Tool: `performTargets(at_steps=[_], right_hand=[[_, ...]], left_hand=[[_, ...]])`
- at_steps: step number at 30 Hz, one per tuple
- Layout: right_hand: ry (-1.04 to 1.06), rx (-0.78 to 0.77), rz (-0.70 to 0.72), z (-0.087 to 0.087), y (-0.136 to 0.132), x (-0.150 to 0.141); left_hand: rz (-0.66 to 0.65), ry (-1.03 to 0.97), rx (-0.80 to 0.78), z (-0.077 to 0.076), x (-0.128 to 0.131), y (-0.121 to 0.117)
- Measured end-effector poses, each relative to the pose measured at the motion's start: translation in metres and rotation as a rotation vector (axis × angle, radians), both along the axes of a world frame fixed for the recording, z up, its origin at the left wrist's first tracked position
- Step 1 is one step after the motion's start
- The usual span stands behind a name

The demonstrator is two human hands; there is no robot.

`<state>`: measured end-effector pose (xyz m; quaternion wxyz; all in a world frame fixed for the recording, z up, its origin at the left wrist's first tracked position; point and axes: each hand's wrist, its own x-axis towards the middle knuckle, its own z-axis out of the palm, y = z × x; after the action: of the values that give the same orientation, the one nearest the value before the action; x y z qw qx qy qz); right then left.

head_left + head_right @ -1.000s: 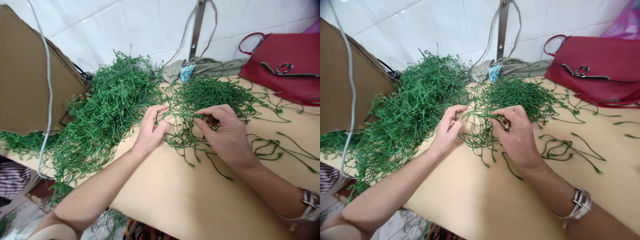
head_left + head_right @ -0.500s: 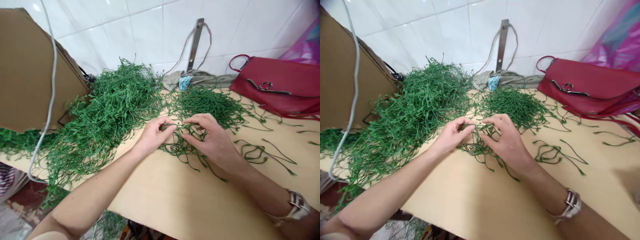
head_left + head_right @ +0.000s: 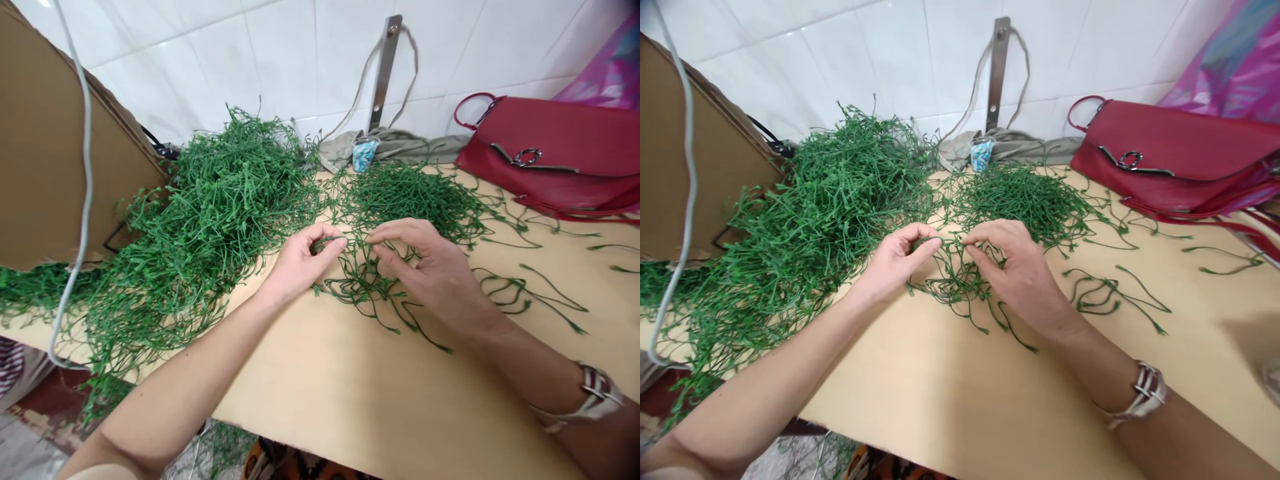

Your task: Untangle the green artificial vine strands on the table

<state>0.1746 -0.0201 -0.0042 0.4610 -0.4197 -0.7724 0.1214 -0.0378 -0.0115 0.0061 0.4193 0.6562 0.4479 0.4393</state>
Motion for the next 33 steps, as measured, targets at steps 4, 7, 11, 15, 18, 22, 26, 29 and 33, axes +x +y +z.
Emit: performTargets(at_steps=[4,7,11,15,18,22,26,29,33], right_hand=[[0.068,-0.094,-0.079,0.005,-0.004,0.001],[0.036,-0.123,-0.032,0.006,-0.005,0.001],[-0.094,-0.011,0.030,0.000,-0.002,0.000],[-0.165,0.165,0.047,-0.001,0.002,0.001],[-0.157,0.199,0.066,0.003,0.000,0.000],[-0.072,0.040,0.061,0.007,-0.002,0.003],[-0.182,0.094,0.148,0.010,0.000,0.007],[-0.292,0.160,0.174,0.014,0.002,0.009],[-0.143,0.011,-0.047,0.022,0.007,0.021]], left_hand=[[0.010,0.082,-0.001,-0.002,0.000,-0.001],[-0.002,0.084,0.051,-0.003,0.000,-0.001],[-0.010,0.119,0.091,-0.002,0.001,-0.003],[-0.007,0.178,0.042,-0.001,0.003,-0.005],[-0.070,0.197,0.087,-0.001,0.004,-0.007],[-0.134,0.190,0.041,-0.001,0.005,-0.009],[-0.142,0.214,-0.033,0.003,0.006,-0.012],[-0.202,0.245,-0.064,0.009,0.007,-0.015],[-0.250,0.177,-0.115,0.013,0.009,-0.020]])
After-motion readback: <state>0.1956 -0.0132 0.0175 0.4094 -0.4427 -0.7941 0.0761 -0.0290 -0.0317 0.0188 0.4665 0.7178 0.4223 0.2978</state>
